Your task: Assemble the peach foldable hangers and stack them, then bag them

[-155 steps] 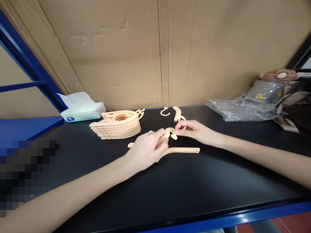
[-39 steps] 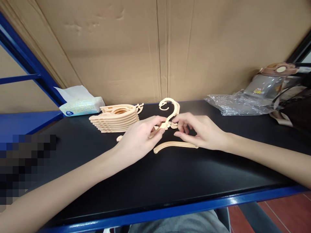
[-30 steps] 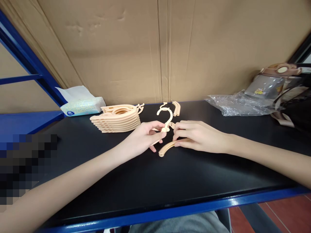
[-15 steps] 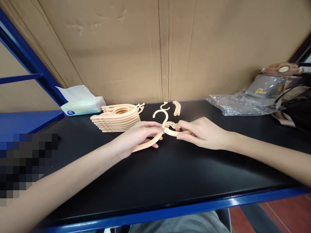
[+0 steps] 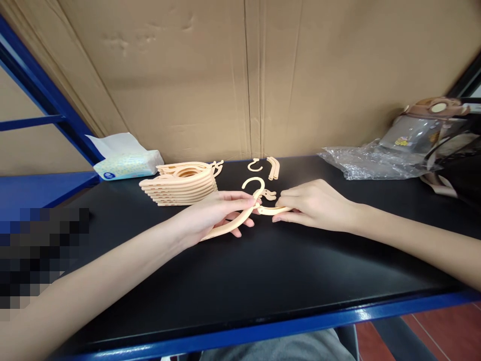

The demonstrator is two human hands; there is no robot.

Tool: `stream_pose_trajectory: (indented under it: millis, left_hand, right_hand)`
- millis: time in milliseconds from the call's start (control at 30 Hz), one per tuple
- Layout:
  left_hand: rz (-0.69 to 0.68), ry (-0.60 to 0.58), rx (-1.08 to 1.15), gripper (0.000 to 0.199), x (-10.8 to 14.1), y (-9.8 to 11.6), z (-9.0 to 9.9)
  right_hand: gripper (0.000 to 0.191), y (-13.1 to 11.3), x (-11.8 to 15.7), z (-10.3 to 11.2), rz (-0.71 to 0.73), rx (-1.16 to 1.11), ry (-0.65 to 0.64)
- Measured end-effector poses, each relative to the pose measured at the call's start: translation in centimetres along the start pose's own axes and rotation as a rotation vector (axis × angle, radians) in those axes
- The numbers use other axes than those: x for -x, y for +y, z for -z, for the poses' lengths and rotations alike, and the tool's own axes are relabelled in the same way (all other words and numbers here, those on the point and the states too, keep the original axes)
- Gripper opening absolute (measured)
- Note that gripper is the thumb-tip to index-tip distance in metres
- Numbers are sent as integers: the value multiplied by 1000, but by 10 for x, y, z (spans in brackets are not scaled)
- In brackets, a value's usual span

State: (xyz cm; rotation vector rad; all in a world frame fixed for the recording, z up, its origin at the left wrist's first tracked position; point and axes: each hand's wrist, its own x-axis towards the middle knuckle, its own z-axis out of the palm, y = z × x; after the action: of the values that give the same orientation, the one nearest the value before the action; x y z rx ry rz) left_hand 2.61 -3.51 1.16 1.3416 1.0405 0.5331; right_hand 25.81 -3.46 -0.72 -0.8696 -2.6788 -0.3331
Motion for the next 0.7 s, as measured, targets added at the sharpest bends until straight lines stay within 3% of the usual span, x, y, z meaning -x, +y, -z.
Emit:
stream_pose_trajectory:
  millis: [467,700]
  left_hand:
    - [75,-17,70,25,0,2,2]
    - [61,-50,64,25,-2,-1,2]
  right_hand:
    - [33,-1,-1,1,-19,-24,-12]
    - [40,-3,-1,-2,-6,32,7]
